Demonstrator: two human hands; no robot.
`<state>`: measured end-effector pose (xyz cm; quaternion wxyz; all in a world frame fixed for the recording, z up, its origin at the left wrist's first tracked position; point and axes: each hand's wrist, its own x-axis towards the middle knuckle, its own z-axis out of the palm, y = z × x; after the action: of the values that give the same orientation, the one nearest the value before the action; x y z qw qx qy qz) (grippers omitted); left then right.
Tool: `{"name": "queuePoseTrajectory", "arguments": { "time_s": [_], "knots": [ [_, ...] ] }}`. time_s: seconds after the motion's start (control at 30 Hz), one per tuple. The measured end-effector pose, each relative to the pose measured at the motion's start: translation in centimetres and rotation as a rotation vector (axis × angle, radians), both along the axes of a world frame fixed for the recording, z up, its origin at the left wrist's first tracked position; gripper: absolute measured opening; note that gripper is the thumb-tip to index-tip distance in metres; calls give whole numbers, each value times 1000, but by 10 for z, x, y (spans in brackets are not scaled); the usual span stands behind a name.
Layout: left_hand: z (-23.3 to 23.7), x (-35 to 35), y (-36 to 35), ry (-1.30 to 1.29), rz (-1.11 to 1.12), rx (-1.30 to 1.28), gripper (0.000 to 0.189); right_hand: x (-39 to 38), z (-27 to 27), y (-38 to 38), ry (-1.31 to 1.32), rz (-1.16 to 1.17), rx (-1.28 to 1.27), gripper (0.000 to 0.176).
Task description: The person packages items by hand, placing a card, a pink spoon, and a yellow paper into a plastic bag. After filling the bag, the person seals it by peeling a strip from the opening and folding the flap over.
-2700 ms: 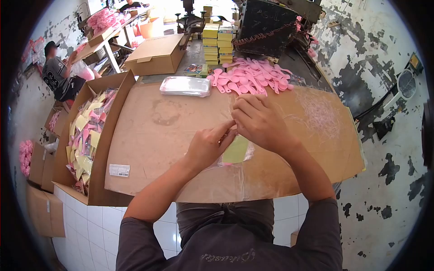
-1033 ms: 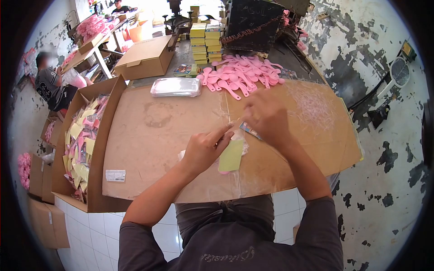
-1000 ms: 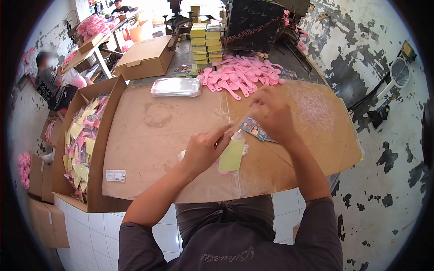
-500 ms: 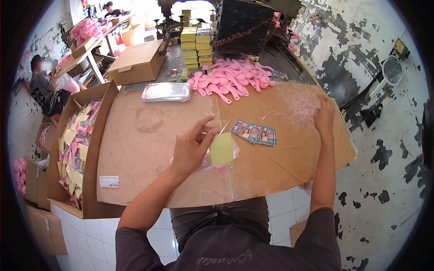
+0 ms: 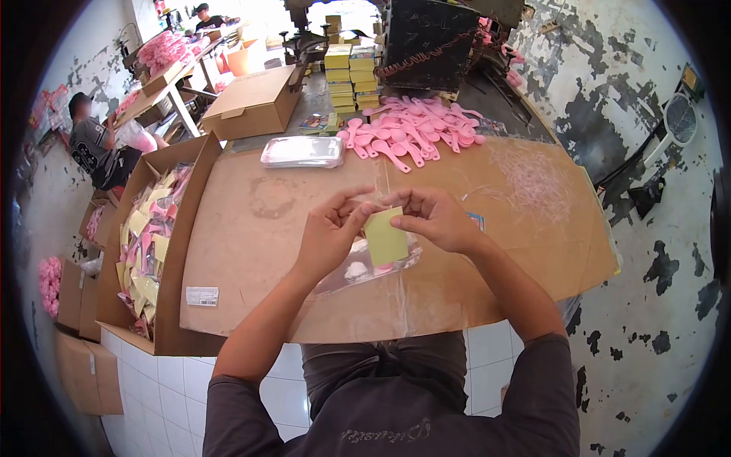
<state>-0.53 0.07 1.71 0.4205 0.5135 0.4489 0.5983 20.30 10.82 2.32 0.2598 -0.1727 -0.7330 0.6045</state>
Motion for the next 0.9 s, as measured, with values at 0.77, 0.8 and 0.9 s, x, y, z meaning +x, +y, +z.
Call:
{"name": "queuePoseTrajectory", "arguments": {
  "time_s": [0.77, 0.8, 0.9],
  "knots": [
    [-23, -9, 14, -171, -158, -145, 32, 30, -24, 23, 22, -75, 14, 16],
    [-24, -9, 14, -99, -148, -159, 31, 31, -24, 23, 21, -63, 33, 16],
    [-28, -10, 16, 51, -130, -176, 27, 27, -26, 18, 76, -61, 56, 16]
  ]
}}
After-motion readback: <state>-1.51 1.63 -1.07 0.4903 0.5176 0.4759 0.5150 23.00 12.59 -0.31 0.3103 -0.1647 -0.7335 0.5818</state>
